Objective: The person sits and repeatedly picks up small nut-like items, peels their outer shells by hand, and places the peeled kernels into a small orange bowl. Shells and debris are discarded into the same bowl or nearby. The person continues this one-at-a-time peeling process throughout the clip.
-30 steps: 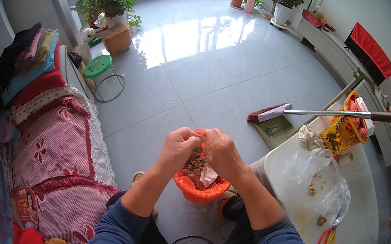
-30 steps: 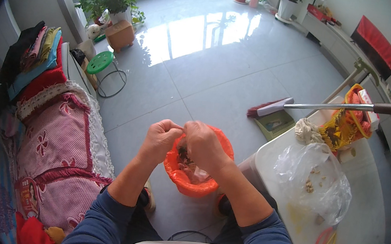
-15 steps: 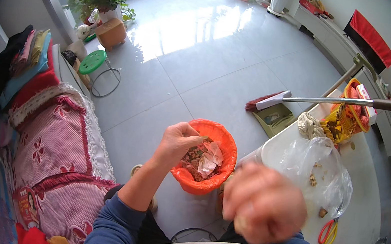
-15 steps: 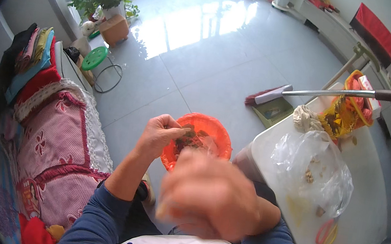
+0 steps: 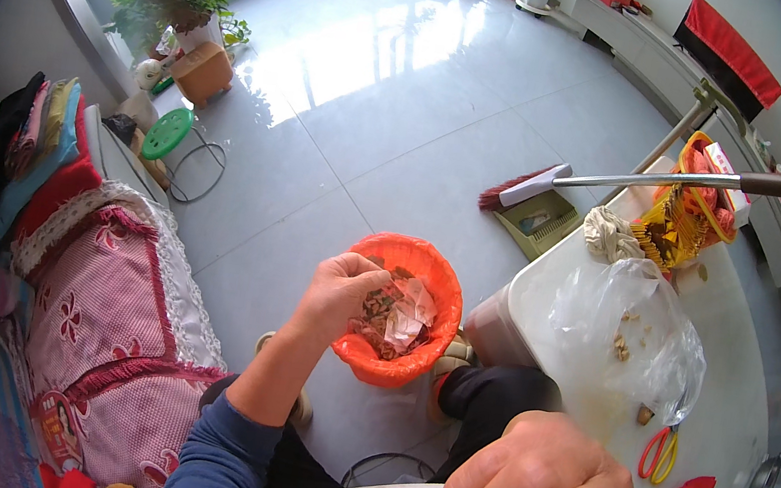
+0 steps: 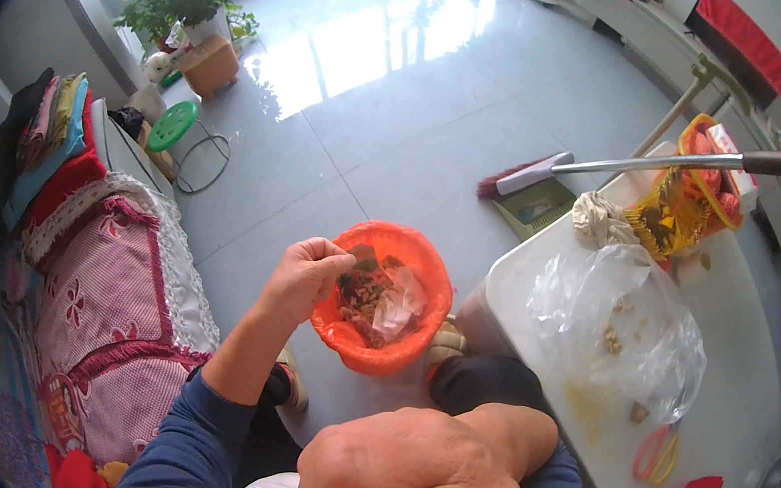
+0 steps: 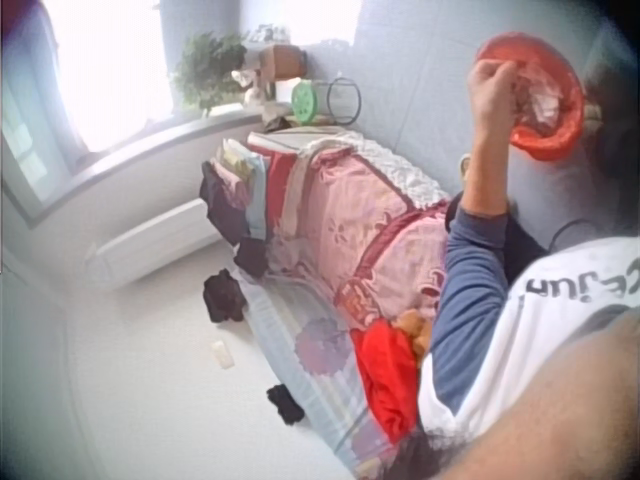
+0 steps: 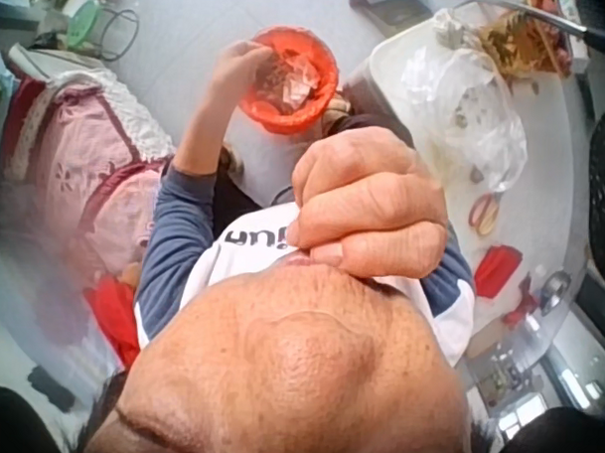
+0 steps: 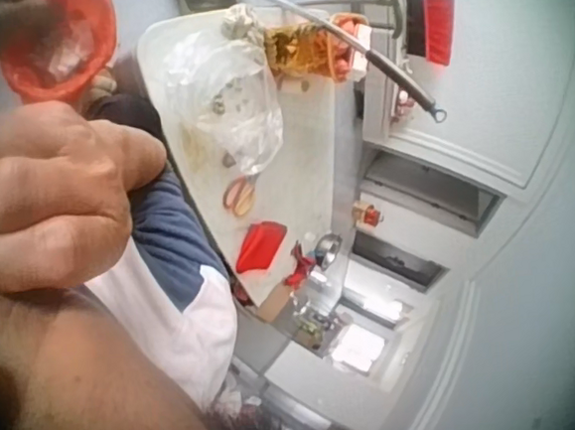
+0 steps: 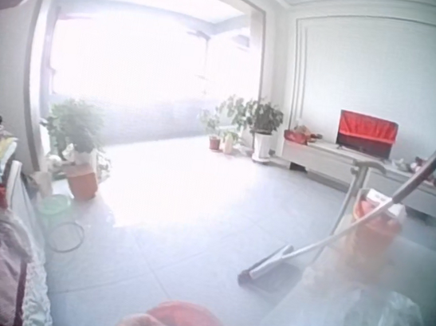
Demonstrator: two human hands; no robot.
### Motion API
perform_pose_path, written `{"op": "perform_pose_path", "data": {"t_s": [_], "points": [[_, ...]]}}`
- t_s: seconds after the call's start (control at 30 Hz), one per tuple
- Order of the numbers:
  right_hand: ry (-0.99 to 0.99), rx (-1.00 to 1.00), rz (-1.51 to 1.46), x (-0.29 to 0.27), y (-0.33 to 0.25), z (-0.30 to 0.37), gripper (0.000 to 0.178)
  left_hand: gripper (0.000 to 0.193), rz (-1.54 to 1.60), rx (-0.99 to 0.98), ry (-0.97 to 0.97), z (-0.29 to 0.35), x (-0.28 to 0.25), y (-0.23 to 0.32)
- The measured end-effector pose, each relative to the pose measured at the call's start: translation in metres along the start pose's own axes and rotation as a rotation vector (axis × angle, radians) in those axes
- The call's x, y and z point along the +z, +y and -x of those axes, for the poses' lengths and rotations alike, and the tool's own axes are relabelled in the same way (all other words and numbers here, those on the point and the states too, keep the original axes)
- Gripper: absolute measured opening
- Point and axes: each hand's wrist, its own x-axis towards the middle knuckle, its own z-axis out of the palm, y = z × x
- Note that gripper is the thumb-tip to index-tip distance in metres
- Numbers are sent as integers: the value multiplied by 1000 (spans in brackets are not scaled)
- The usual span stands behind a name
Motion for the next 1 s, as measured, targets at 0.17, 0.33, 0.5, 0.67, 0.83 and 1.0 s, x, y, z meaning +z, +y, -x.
{"op": "perform_pose_path", "data": {"t_s": [0.17,0.33,0.5,0.67,0.83,1.0], "points": [[-11,132,-22,-6,3,7,11,11,157,-75,-54,-6,-13,-2],[-69,550,643,-6,57,27,5,25,550,-224,25,-15,-16,-2],[-374,811,789,-4,140,79,17,63,694,-154,-242,-12,-22,-1],[-575,906,983,3,163,122,27,76,760,-196,-321,-13,-26,-5],[-591,898,1001,7,169,128,26,76,720,-200,-303,-13,-28,-8],[-537,905,973,9,172,129,23,75,703,-191,-325,-12,-30,-8]]}}
